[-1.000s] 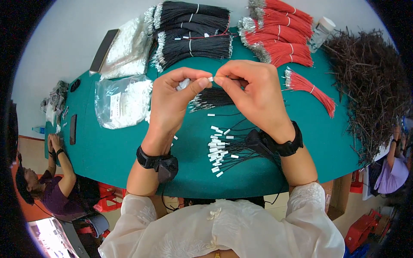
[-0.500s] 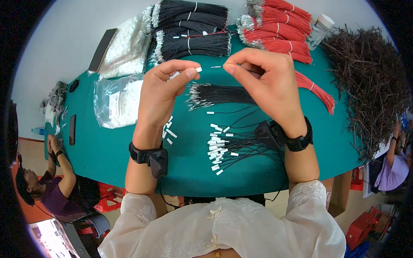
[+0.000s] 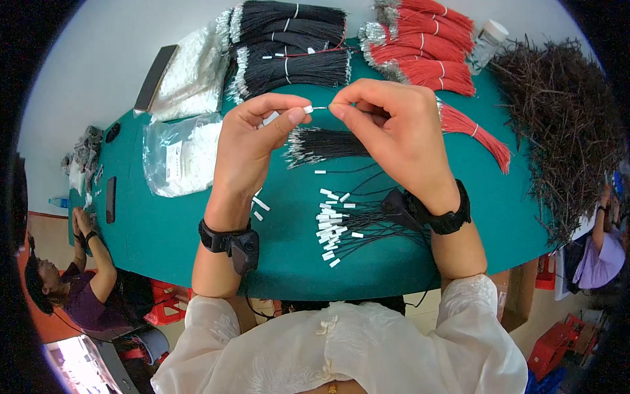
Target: Manually attaching small white plastic connectors to the ends of black wires at a workbench.
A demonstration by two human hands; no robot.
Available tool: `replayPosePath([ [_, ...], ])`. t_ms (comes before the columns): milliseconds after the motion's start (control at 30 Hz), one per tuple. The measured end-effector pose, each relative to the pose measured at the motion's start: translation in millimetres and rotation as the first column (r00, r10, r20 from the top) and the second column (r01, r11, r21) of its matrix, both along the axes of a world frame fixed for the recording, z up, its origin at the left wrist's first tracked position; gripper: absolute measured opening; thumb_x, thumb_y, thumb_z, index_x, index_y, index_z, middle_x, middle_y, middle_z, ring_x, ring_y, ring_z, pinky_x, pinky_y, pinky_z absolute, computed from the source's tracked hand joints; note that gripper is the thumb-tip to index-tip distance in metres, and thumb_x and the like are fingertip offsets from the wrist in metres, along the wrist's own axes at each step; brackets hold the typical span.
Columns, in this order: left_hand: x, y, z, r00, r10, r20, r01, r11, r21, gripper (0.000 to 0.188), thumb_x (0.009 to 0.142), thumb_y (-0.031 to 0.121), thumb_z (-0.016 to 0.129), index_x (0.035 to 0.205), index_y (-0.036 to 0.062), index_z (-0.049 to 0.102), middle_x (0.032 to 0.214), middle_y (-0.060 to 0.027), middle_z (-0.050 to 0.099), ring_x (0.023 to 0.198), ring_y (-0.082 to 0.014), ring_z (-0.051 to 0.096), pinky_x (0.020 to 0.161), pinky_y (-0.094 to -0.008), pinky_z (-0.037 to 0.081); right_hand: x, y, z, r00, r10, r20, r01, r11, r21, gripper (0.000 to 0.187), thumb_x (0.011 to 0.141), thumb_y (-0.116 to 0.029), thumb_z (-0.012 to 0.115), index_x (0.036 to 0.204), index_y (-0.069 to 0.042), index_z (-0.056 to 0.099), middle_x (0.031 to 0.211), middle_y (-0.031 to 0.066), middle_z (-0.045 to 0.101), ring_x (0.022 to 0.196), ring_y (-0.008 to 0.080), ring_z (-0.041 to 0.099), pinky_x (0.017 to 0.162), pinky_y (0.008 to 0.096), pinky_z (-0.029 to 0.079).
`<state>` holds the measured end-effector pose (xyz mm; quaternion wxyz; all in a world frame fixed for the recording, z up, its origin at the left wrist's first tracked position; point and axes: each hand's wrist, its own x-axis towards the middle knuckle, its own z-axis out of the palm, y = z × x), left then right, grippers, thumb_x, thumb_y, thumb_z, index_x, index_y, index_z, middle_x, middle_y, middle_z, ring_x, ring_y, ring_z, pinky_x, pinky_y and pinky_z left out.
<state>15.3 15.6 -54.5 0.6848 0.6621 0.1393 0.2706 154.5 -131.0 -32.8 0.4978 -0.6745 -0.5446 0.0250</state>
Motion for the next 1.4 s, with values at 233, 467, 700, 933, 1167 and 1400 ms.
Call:
replayPosePath([
  [233, 0, -1, 0, 1.000, -0.001, -0.004, 0.001, 1.000, -0.005, 0.013, 0.084, 0.004, 0.067, 0.096, -0.0005, 0.071, 0.083, -0.0042, 0.068, 0.080, -0.0080, 0.058, 0.075, -0.0217, 0.045, -2, -1, 2, 1.000, -0.005, 0.025, 0.005, 1.000, -0.014, 0.007, 0.083, -0.002, 0.069, 0.088, 0.003, 0.067, 0.069, 0.0000, 0.059, 0.059, 0.0025, 0.050, 0.051, 0.0182, 0.035],
  [467, 1, -2, 1, 1.000, -0.023, -0.007, 0.023, 0.999, -0.031, 0.013, 0.084, 0.004, 0.067, 0.096, -0.0008, 0.071, 0.084, -0.0047, 0.068, 0.080, -0.0083, 0.059, 0.074, -0.0221, 0.046, -5, 1, 1, 1.000, 0.001, -0.021, -0.001, 1.000, 0.024, 0.007, 0.081, -0.005, 0.069, 0.085, 0.000, 0.068, 0.064, 0.0054, 0.059, 0.052, 0.0086, 0.048, 0.047, 0.0239, 0.034],
  [700, 1, -1, 0, 0.999, -0.018, -0.031, 0.018, 1.000, 0.009, 0.013, 0.084, 0.004, 0.067, 0.095, -0.0001, 0.071, 0.086, -0.0044, 0.069, 0.081, -0.0080, 0.060, 0.075, -0.0217, 0.046, -4, 5, -1, 0.994, 0.048, 0.093, -0.054, 0.997, 0.062, 0.008, 0.081, -0.004, 0.067, 0.088, 0.000, 0.067, 0.066, 0.0072, 0.062, 0.055, 0.0111, 0.053, 0.049, 0.0254, 0.038],
  [933, 0, 0, -2, 1.000, -0.029, -0.004, 0.029, 0.999, 0.027, 0.013, 0.085, 0.007, 0.068, 0.097, 0.0011, 0.071, 0.086, -0.0031, 0.068, 0.076, -0.0045, 0.058, 0.063, -0.0173, 0.040, -8, -1, 7, 0.998, 0.036, 0.054, -0.031, 0.996, -0.082, 0.006, 0.083, -0.001, 0.065, 0.089, 0.001, 0.065, 0.074, 0.0065, 0.064, 0.064, 0.0105, 0.060, 0.057, 0.0224, 0.045],
  [1167, 1, 0, -3, 0.999, -0.029, 0.013, 0.028, 0.996, 0.090, 0.014, 0.085, 0.007, 0.068, 0.098, 0.0001, 0.070, 0.087, -0.0043, 0.068, 0.079, -0.0074, 0.061, 0.067, -0.0185, 0.045, -10, 0, 5, 0.987, 0.042, -0.157, -0.046, 0.999, -0.025, 0.005, 0.081, -0.002, 0.066, 0.085, 0.000, 0.064, 0.071, 0.0087, 0.063, 0.059, 0.0156, 0.059, 0.049, 0.0265, 0.040],
  [1400, 1, -2, -4, 0.999, -0.033, 0.027, 0.030, 0.995, 0.093, 0.011, 0.083, 0.005, 0.068, 0.091, -0.0003, 0.071, 0.084, -0.0036, 0.069, 0.079, -0.0075, 0.060, 0.072, -0.0217, 0.047, -9, 0, 3, 0.989, 0.067, 0.131, -0.070, 0.997, 0.013, 0.006, 0.081, 0.002, 0.067, 0.086, 0.004, 0.064, 0.075, 0.0062, 0.064, 0.064, 0.0089, 0.059, 0.057, 0.0208, 0.046],
])
